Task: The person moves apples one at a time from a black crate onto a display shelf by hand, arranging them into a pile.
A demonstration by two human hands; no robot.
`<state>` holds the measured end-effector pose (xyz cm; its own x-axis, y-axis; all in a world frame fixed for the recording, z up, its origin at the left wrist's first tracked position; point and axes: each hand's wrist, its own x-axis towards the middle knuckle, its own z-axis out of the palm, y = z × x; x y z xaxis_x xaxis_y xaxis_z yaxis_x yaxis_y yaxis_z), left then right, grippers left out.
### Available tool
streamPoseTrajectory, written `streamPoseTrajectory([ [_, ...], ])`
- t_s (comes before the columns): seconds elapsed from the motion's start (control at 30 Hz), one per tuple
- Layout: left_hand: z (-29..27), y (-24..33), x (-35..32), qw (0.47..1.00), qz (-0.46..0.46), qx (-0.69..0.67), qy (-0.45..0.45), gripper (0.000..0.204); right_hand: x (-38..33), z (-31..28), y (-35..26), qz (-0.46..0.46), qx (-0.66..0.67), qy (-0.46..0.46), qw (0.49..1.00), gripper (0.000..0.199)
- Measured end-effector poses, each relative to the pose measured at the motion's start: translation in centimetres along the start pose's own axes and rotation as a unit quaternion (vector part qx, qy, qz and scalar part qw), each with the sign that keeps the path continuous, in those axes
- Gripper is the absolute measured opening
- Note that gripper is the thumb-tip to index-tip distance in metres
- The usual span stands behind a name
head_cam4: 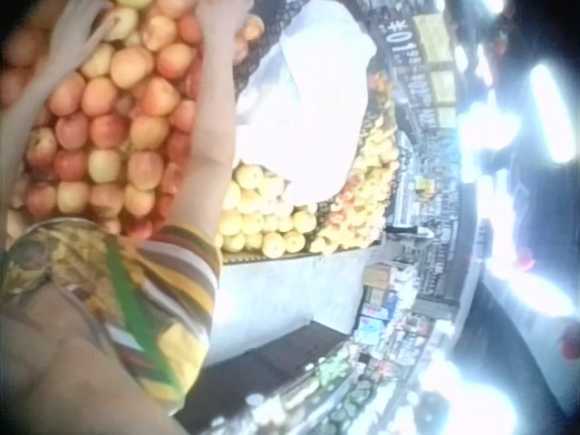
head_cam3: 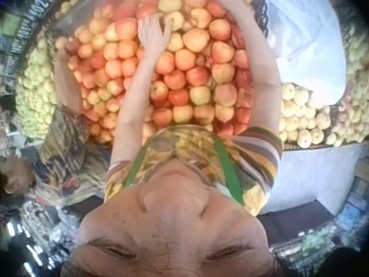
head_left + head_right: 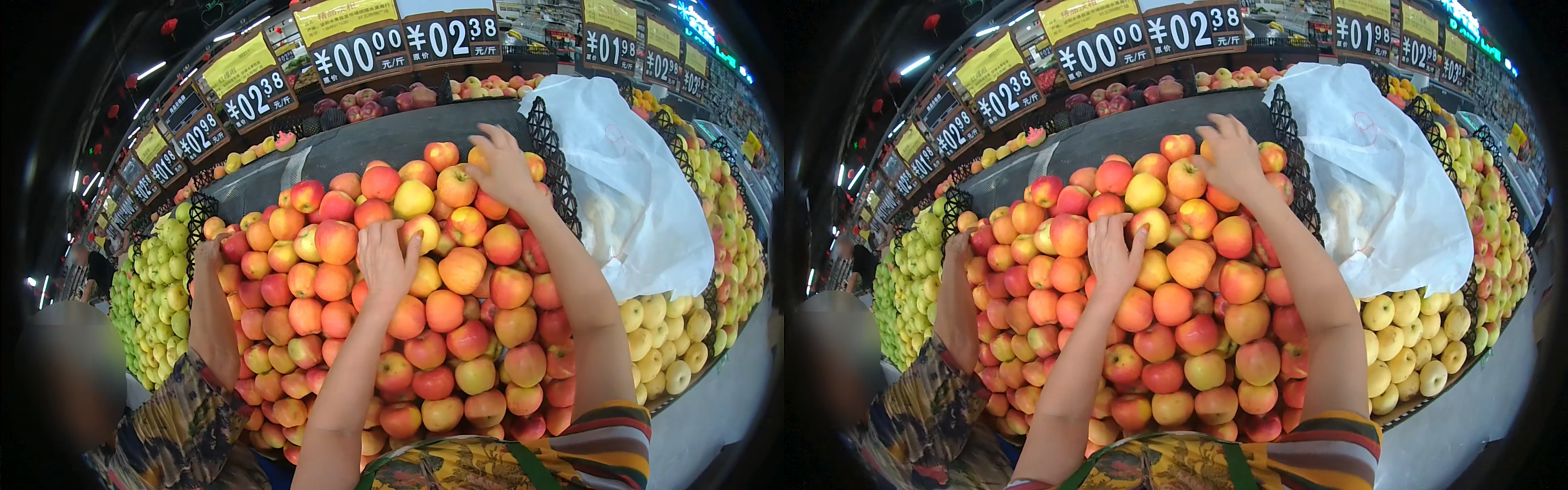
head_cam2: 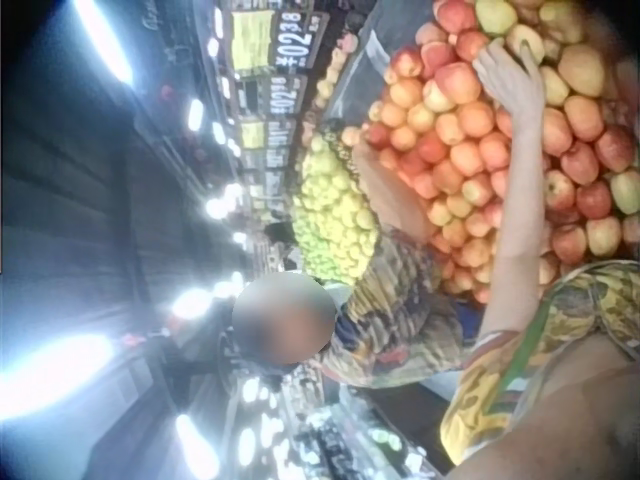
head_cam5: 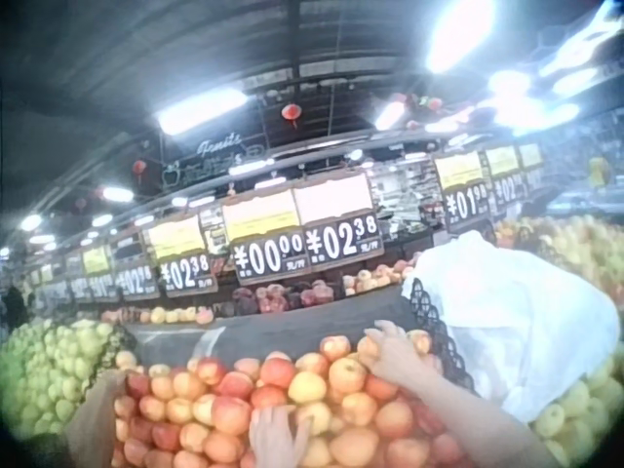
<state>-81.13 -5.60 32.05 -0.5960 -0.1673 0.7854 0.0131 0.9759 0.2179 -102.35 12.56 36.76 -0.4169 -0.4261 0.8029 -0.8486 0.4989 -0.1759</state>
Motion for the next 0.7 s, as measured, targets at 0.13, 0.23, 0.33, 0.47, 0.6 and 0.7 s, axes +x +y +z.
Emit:
streamPoseTrajectory([
  [0.13,0.0,-0.2,-0.3,1.0,-0.01,-0.003,-0.006,0.032,0.5,-1.5,-4.8,-0.1,-0.096,-0.22,0.966,0.045],
  [0.23,0.1,-0.2,-0.2,1.0,-0.009,0.009,0.0,0.033,1.3,-1.6,-5.6,-0.016,-0.048,-0.313,0.948,0.047],
  [0.33,-0.3,1.0,0.6,0.996,0.082,0.004,0.031,0.032,2.1,-2.0,-5.8,-0.025,-0.062,-0.321,0.945,0.051],
  [0.47,0.3,2.8,2.0,0.965,0.25,-0.065,-0.05,0.038,1.3,-0.9,-5.4,-0.053,-0.033,-0.224,0.972,0.057],
  [0.6,1.5,5.8,3.1,0.983,0.108,0.003,-0.15,0.045,0.5,-0.1,-4.0,-0.061,-0.027,-0.207,0.976,0.063],
  [0.7,2.4,7.7,3.6,0.985,0.057,0.043,-0.157,0.068,0.6,0.3,-3.5,-0.045,-0.004,-0.185,0.982,0.066],
])
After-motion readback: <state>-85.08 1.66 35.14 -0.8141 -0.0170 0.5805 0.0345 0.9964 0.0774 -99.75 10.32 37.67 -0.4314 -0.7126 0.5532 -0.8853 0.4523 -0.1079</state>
